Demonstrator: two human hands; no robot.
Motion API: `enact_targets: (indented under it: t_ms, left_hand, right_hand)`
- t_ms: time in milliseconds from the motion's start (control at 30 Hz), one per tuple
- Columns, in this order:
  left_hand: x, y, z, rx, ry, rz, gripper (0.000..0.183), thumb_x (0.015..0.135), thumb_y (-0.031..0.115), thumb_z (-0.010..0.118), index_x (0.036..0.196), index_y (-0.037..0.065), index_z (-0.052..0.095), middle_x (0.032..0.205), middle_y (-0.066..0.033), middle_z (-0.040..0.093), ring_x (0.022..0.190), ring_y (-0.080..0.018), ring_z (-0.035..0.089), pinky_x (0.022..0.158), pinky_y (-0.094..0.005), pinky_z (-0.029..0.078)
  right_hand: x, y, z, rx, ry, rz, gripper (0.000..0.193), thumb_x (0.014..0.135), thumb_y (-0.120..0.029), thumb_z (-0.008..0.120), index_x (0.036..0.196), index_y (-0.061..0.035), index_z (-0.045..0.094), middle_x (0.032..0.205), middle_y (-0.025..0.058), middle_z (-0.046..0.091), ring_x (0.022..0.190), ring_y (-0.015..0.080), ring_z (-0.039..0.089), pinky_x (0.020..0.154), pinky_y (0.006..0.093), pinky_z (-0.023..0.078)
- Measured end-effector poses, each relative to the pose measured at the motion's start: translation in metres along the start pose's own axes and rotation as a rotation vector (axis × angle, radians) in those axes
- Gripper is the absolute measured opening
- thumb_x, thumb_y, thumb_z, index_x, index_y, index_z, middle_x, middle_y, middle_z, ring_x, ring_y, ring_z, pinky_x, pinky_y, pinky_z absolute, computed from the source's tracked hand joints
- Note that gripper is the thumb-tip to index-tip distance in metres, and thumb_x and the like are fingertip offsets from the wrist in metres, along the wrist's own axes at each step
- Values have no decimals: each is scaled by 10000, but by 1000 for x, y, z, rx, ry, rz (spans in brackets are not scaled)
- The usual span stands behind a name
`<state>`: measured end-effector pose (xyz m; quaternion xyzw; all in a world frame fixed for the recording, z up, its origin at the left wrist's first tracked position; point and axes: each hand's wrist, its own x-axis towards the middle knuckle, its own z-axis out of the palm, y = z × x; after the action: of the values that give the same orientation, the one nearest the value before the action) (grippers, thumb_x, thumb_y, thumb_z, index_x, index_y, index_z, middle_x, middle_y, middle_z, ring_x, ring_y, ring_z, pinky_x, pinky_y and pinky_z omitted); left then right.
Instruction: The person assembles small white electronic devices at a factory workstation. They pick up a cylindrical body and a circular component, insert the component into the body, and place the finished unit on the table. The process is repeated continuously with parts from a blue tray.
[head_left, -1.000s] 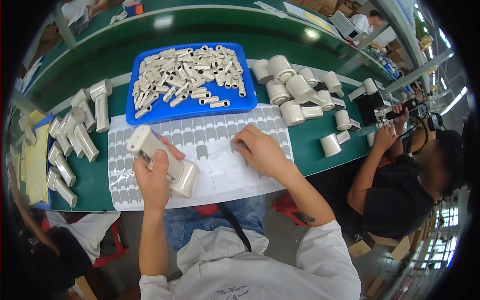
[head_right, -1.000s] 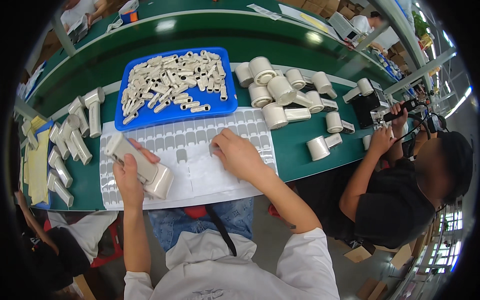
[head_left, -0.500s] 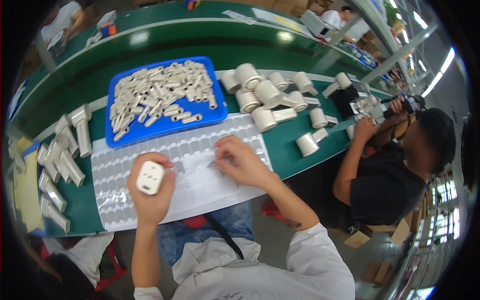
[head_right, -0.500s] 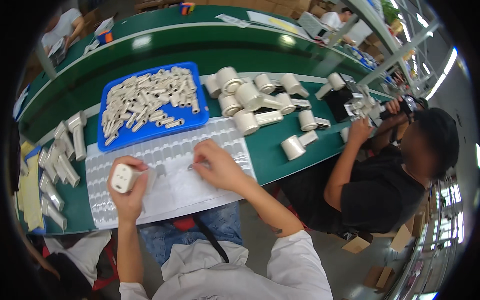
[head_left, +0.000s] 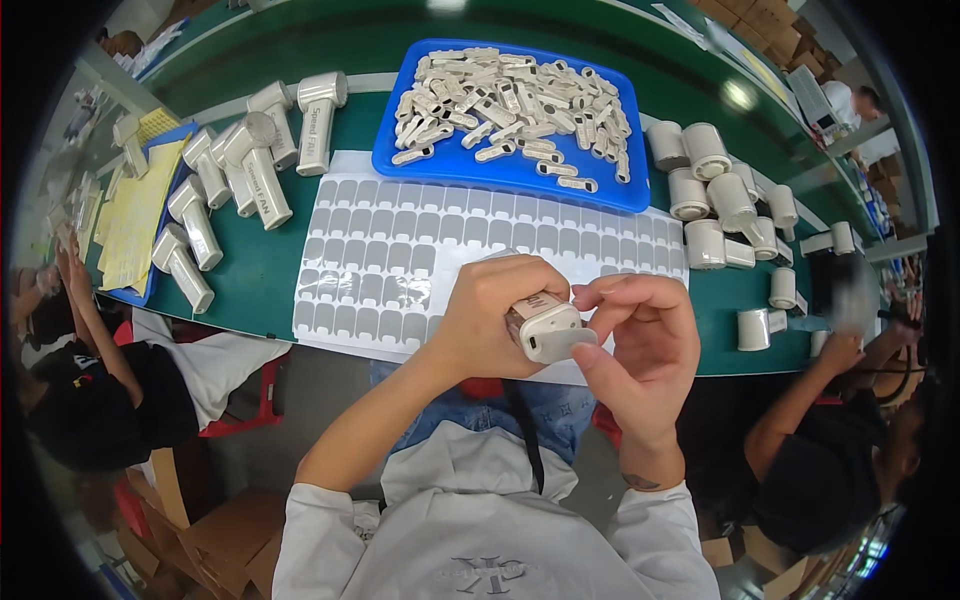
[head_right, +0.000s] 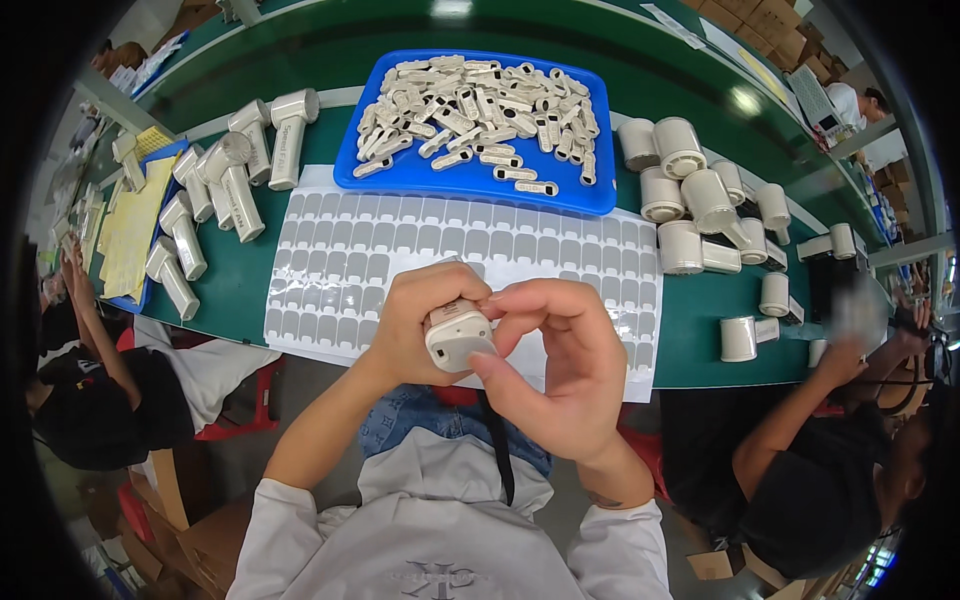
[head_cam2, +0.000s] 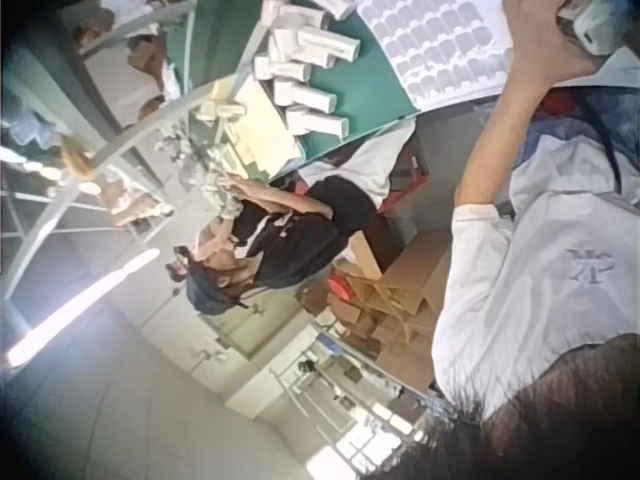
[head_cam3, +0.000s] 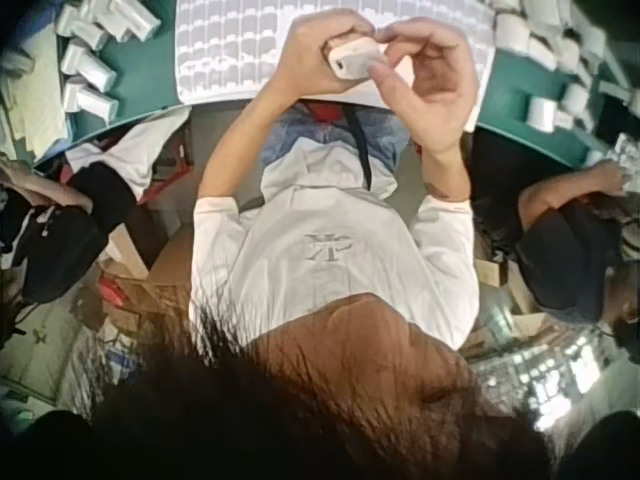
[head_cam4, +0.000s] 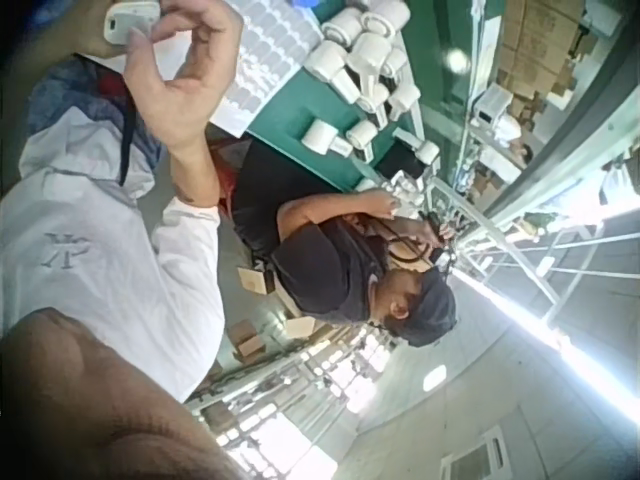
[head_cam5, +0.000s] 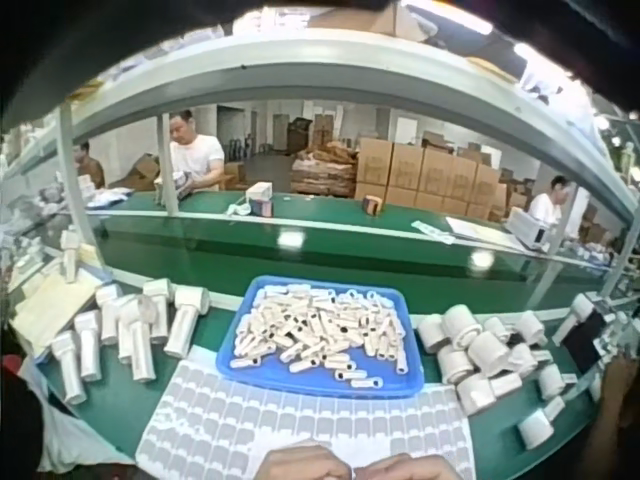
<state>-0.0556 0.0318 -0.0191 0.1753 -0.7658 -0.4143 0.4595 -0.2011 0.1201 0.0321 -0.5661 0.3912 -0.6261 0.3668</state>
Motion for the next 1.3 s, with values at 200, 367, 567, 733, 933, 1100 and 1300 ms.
enact_targets:
  t_ms: [200, 367, 567, 733, 933, 1100, 1300]
  left_hand:
    - [3, 3, 1, 2, 20, -21, 287, 585, 125, 805, 791, 76, 611, 709, -68, 640, 607, -253, 624, 541, -316, 477]
    - [2, 2, 1, -6, 33, -9, 291, 589, 133, 812, 790, 77, 610, 726, -71, 654, 614, -251, 636, 539, -318, 483]
    - [1, 1, 1, -2, 34, -10, 293, 592, 138, 815, 799, 79, 616, 720, -69, 653, 611, -253, 634, 535, -317, 482]
    - [2, 2, 0, 0, 32, -12, 292, 594, 138, 813, 803, 82, 616, 719, -69, 653, 609, -255, 631, 535, -317, 482]
    - [1, 1, 0, 9, 27, -15, 297, 583, 139, 808, 803, 84, 617, 728, -70, 656, 616, -260, 632, 542, -322, 486]
    - [1, 1, 0, 4, 25, -23, 301, 576, 137, 805, 803, 83, 616, 734, -70, 656, 622, -262, 635, 545, -324, 487]
    - [2, 2, 0, 2, 33, -28, 290, 584, 131, 803, 796, 81, 612, 723, -71, 651, 622, -262, 636, 544, -321, 486]
  right_hand:
    - [3, -2, 0, -47, -30, 2, 460, 726, 116, 706, 1148, 40, 537, 1037, 111, 610, 788, 114, 610, 833, 288, 457]
    - [3, 0, 2, -96, -41, -30, 453, 725, 113, 706, 1144, 42, 549, 1003, 102, 609, 788, 110, 606, 817, 277, 452]
    - [3, 1, 2, -123, -47, -49, 451, 722, 115, 702, 1141, 38, 554, 969, 93, 607, 787, 110, 605, 804, 268, 445]
    - [3, 0, 3, -118, -31, -47, 452, 721, 119, 695, 1143, 36, 554, 959, 89, 604, 784, 112, 603, 799, 269, 444]
    - [3, 1, 3, -133, -27, -65, 451, 720, 124, 689, 1141, 36, 556, 954, 88, 602, 783, 113, 599, 797, 269, 446]
    - [2, 1, 5, -130, -11, -46, 449, 718, 125, 688, 1138, 36, 558, 948, 86, 600, 782, 112, 596, 795, 269, 446]
    - [3, 0, 7, -152, 3, -43, 432, 709, 127, 687, 1115, 27, 577, 936, 76, 598, 782, 116, 581, 787, 269, 438]
